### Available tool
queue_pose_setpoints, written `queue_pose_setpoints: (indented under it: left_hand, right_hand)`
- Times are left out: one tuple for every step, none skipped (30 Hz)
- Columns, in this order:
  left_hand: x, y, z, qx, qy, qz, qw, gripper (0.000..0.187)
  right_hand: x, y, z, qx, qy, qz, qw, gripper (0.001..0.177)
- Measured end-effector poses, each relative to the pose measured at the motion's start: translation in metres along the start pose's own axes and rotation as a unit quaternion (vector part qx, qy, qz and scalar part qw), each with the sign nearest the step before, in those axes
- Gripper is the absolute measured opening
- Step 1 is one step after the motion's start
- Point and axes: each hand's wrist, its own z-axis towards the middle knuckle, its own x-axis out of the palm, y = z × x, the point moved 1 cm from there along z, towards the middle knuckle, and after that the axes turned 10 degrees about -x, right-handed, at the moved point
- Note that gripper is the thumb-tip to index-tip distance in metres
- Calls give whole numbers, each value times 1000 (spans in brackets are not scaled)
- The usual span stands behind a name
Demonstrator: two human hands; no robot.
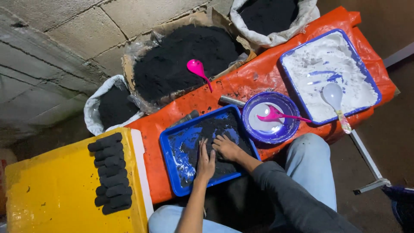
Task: Manually molding charcoal powder into cylindrical briquettes using a hand-held mold and compression.
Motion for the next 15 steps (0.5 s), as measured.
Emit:
queue_pose_setpoints:
  left_hand:
    - [-1, 5, 2, -1, 0, 0, 1000, 53]
    - [-1, 11, 4, 5, 2, 21, 1000, 50]
    - [-3, 17, 5, 12, 4, 43, 999, 47]
    - [-9, 18, 5, 11, 5, 45, 999, 47]
    - [-11, 20, 2, 18, 13, 88, 996, 45]
    - [-14, 22, 0, 26, 22, 131, 991, 43]
    - [-19, 18, -4, 23, 22, 130, 991, 43]
    - [-23, 14, -8, 39, 54, 175, 982, 49]
    - [-29, 10, -11, 55, 86, 220, 970, 56]
    - [-30, 14, -9, 53, 87, 219, 970, 56]
    - [-31, 17, -9, 78, 112, 287, 948, 76]
    - [-33, 22, -8, 103, 136, 353, 920, 98]
    - [-30, 29, -7, 102, 136, 352, 920, 98]
    - [-27, 35, -6, 117, 129, 392, 903, 102]
    - [-27, 40, -2, 133, 119, 434, 883, 106]
  right_hand:
    - [-21, 4, -2, 0, 0, 1, 1000, 49]
    - [-42, 8, -4, 15, 3, 26, 1000, 39]
    - [-62, 13, -5, 32, 5, 52, 998, 31]
    - [-94, 21, -7, 32, 4, 53, 998, 31]
    - [-124, 29, -13, 62, 60, 66, 994, 43]
    - [-154, 36, -18, 90, 115, 79, 986, 57]
    - [-173, 40, -28, 89, 117, 81, 986, 57]
    - [-192, 44, -38, 104, 139, 112, 978, 81]
    - [-211, 48, -46, 119, 159, 143, 970, 107]
    - [-202, 45, -51, 119, 160, 145, 969, 107]
    - [-193, 44, -55, 120, 157, 148, 969, 115]
    - [-184, 42, -59, 122, 154, 152, 969, 123]
    - [-191, 47, -58, 122, 155, 151, 969, 123]
    - [-197, 52, -57, 120, 177, 147, 966, 118]
    - [-204, 55, -52, 118, 196, 140, 963, 113]
